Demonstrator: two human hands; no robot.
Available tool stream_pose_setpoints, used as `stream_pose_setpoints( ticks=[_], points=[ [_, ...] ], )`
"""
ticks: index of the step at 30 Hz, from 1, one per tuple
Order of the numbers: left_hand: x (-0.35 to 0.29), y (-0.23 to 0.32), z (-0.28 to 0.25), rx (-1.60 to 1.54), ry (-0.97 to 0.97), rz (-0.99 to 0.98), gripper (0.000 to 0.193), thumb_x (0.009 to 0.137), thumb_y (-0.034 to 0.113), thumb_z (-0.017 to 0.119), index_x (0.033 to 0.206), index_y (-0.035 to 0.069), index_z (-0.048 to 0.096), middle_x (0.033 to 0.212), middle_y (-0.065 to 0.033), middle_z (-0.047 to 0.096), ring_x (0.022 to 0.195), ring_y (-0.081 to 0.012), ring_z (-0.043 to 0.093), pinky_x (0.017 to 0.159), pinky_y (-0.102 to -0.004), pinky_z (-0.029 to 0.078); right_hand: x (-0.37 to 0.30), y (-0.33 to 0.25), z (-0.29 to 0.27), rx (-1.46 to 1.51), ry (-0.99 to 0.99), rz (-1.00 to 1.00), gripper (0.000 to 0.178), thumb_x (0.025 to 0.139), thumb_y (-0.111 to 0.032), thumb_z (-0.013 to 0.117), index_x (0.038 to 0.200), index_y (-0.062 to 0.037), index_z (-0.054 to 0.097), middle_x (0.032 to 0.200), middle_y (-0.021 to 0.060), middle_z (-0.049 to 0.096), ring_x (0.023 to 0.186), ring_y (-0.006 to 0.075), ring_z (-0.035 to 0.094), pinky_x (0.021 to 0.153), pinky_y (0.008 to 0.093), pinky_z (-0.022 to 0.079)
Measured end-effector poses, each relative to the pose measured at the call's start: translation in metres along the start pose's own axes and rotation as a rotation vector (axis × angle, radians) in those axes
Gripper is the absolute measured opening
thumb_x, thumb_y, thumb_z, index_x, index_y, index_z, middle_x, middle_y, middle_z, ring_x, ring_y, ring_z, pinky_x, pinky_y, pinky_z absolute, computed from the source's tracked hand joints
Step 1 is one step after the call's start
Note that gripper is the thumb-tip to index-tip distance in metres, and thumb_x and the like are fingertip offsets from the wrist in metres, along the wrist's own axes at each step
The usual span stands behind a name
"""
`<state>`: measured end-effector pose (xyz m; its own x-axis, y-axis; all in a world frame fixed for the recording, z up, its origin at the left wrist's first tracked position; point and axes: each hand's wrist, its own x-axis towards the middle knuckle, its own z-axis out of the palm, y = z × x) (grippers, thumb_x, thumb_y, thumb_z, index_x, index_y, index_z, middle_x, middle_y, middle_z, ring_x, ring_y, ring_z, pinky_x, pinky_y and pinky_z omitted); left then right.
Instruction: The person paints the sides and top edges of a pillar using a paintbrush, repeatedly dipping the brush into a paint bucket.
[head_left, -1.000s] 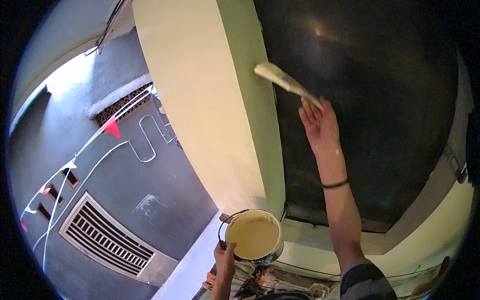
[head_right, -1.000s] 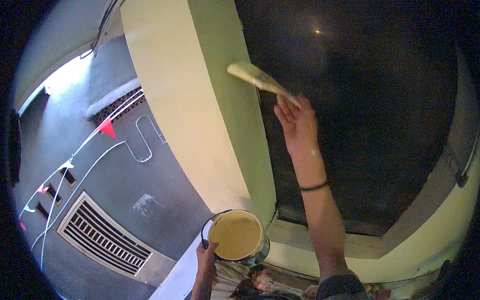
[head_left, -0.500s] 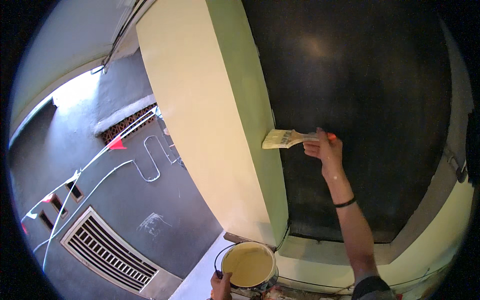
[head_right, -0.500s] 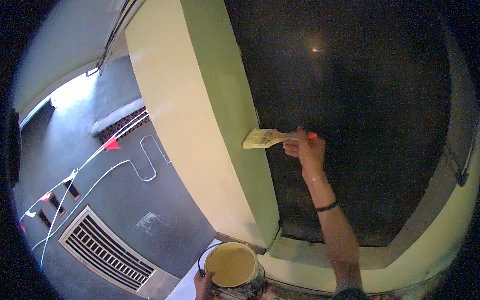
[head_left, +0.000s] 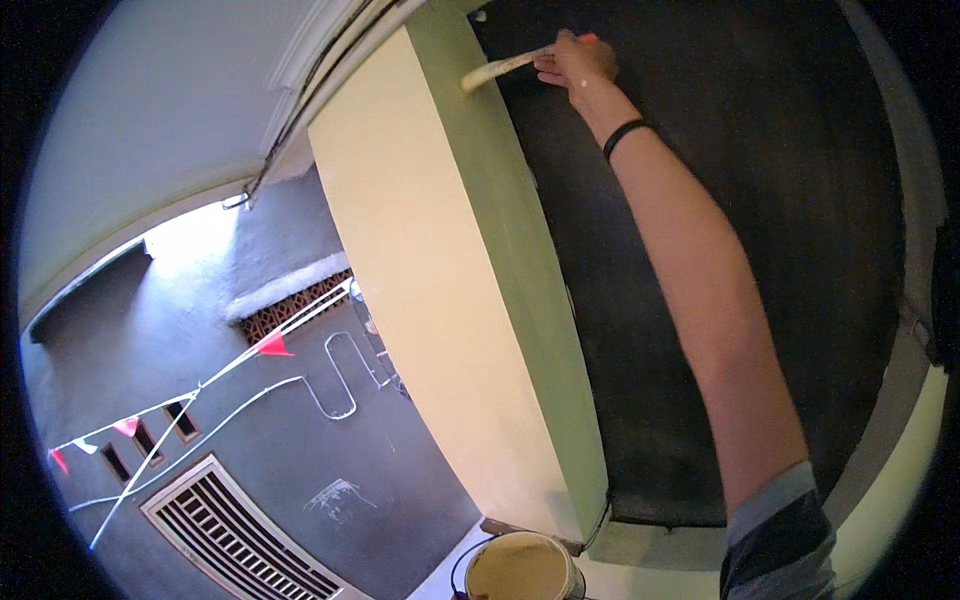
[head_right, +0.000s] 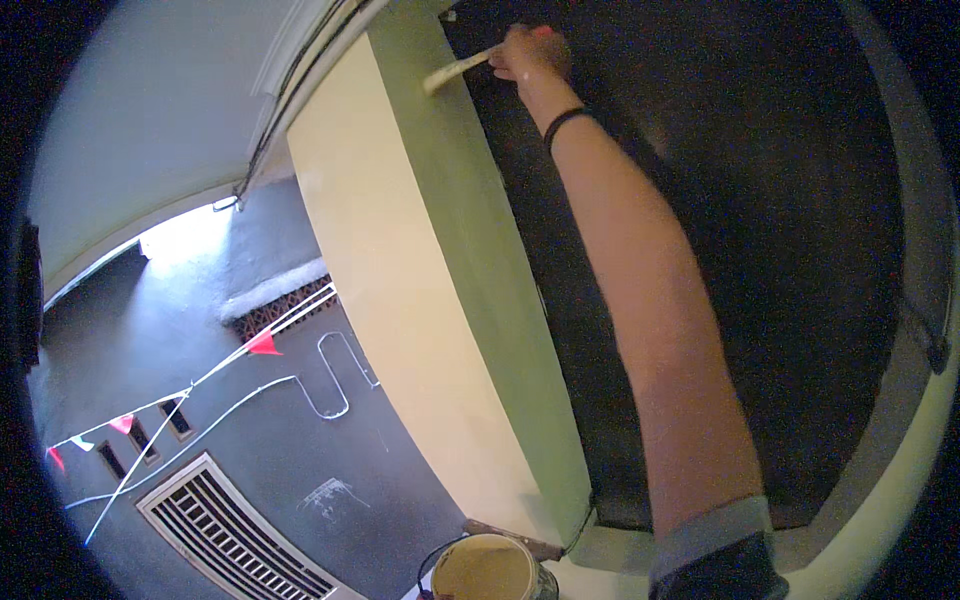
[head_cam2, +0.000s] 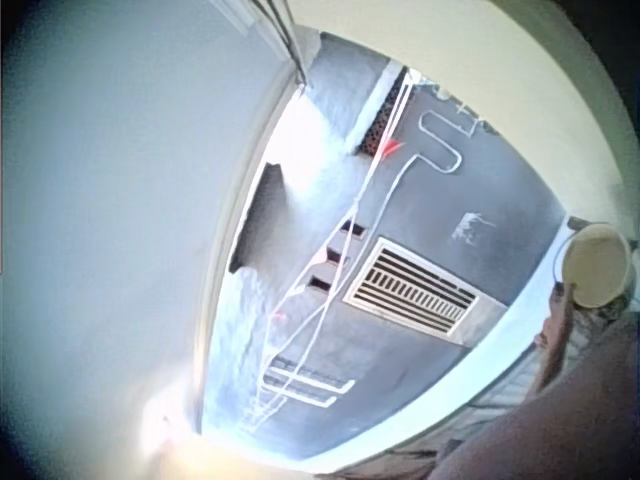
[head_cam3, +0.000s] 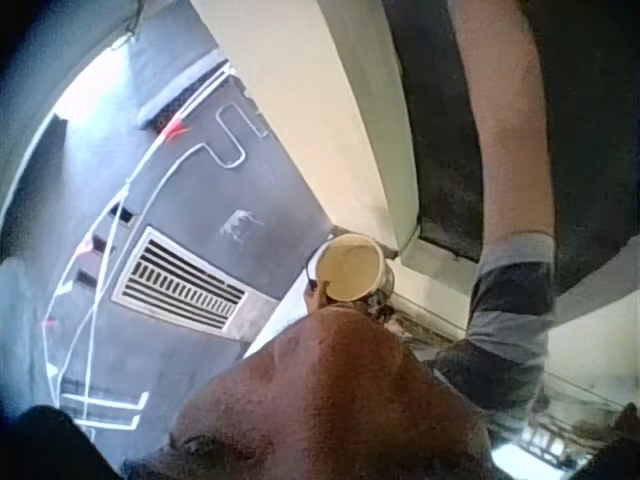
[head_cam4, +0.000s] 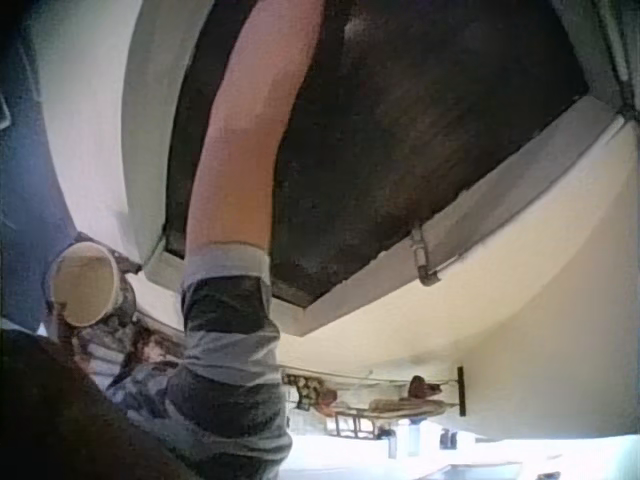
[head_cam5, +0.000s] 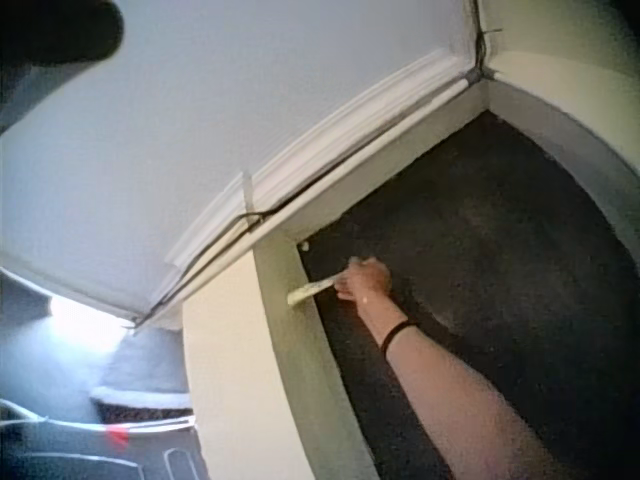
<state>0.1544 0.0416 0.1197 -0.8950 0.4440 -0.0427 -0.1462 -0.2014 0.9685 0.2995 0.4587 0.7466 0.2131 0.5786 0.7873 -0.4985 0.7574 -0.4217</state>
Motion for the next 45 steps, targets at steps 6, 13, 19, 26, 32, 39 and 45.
stream_pose_setpoints(
  ticks=[6, 13, 19, 26, 32, 39, 45],
  points=[
    [0.023, -0.052, -0.018, 0.03, -0.015, 0.182, 0.03, 0.079, 0.017, 0.082, 0.07, 0.012, 0.054, 0.061, 0.0044, 0.048, 0.051, -0.0084, 0.039, 0.045, -0.0286, 0.029, -0.051, 0.052, -0.01, 0.465, -0.084, 0.291, 0.032, 0.103, -0.025, 0.055, 0.107, 0.0059, 0.062, 0.099, 0.0173, 0.072, 0.086, 0.024, 0.073, 0.077, 0.0388, 0.064],
    [0.01, -0.043, -0.009, 0.13, -0.034, 0.17, 0.031, 0.079, 0.022, 0.082, 0.069, 0.012, 0.055, 0.058, 0.0038, 0.048, 0.05, -0.0092, 0.04, 0.045, -0.0307, 0.03, -0.197, 0.103, -0.126, 0.358, -0.169, 0.711, 0.03, 0.1, -0.029, 0.063, 0.114, -0.0025, 0.066, 0.104, 0.0088, 0.072, 0.085, 0.0159, 0.07, 0.073, 0.0307, 0.06],
    [-0.011, -0.019, 0.003, 0.192, -0.055, 0.043, 0.025, 0.081, 0.019, 0.079, 0.075, 0.007, 0.058, 0.064, 0.0002, 0.052, 0.054, -0.0121, 0.046, 0.048, -0.0316, 0.037, -0.236, 0.102, -0.186, -0.023, -0.683, 0.799, 0.03, 0.099, -0.027, 0.065, 0.113, -0.0007, 0.065, 0.101, 0.0073, 0.071, 0.084, 0.011, 0.066, 0.073, 0.0272, 0.055],
    [-0.02, -0.023, -0.012, 0.083, -0.01, -0.08, 0.026, 0.082, 0.021, 0.08, 0.078, 0.007, 0.059, 0.069, 0.0001, 0.053, 0.058, -0.0122, 0.048, 0.05, -0.0319, 0.038, -0.206, 0.07, -0.199, -0.978, -0.751, -0.417, 0.019, 0.096, -0.021, 0.065, 0.107, -0.0063, 0.067, 0.094, 0.0091, 0.069, 0.084, 0.0252, 0.068, 0.07, 0.0376, 0.056],
    [0.007, -0.081, -0.077, 0.546, 0.034, 0.071, 0.03, 0.085, 0.028, 0.081, 0.078, 0.01, 0.058, 0.069, 0.003, 0.052, 0.059, -0.0101, 0.043, 0.05, -0.0307, 0.033, -0.201, 0.084, -0.193, -1.205, -0.91, -0.908, 0.018, 0.092, -0.021, 0.064, 0.107, -0.0114, 0.069, 0.085, 0.0069, 0.06, 0.083, 0.0255, 0.062, 0.071, 0.0424, 0.055],
    [-0.042, -0.027, -0.059, 0.498, 0.082, -0.126, 0.05, 0.091, 0.043, 0.069, 0.114, -0.001, 0.062, 0.087, -0.0092, 0.068, 0.07, -0.0176, 0.063, 0.075, -0.0376, 0.049, -0.017, 0.011, -0.07, -1.173, -0.447, -1.224, 0.015, 0.093, -0.017, 0.06, 0.102, -0.0101, 0.069, 0.085, 0.0106, 0.062, 0.088, 0.0309, 0.062, 0.075, 0.0437, 0.054],
    [-0.04, -0.053, -0.063, 0.398, 0.271, -0.044, 0.039, 0.09, 0.038, 0.074, 0.1, 0.003, 0.062, 0.08, -0.0053, 0.062, 0.069, -0.0147, 0.057, 0.061, -0.0313, 0.047, 0.057, -0.02, 0.015, -1.076, -0.047, -1.018, 0.015, 0.095, -0.013, 0.056, 0.099, -0.0043, 0.068, 0.094, 0.0177, 0.069, 0.087, 0.0398, 0.068, 0.075, 0.0497, 0.056]
  ],
)
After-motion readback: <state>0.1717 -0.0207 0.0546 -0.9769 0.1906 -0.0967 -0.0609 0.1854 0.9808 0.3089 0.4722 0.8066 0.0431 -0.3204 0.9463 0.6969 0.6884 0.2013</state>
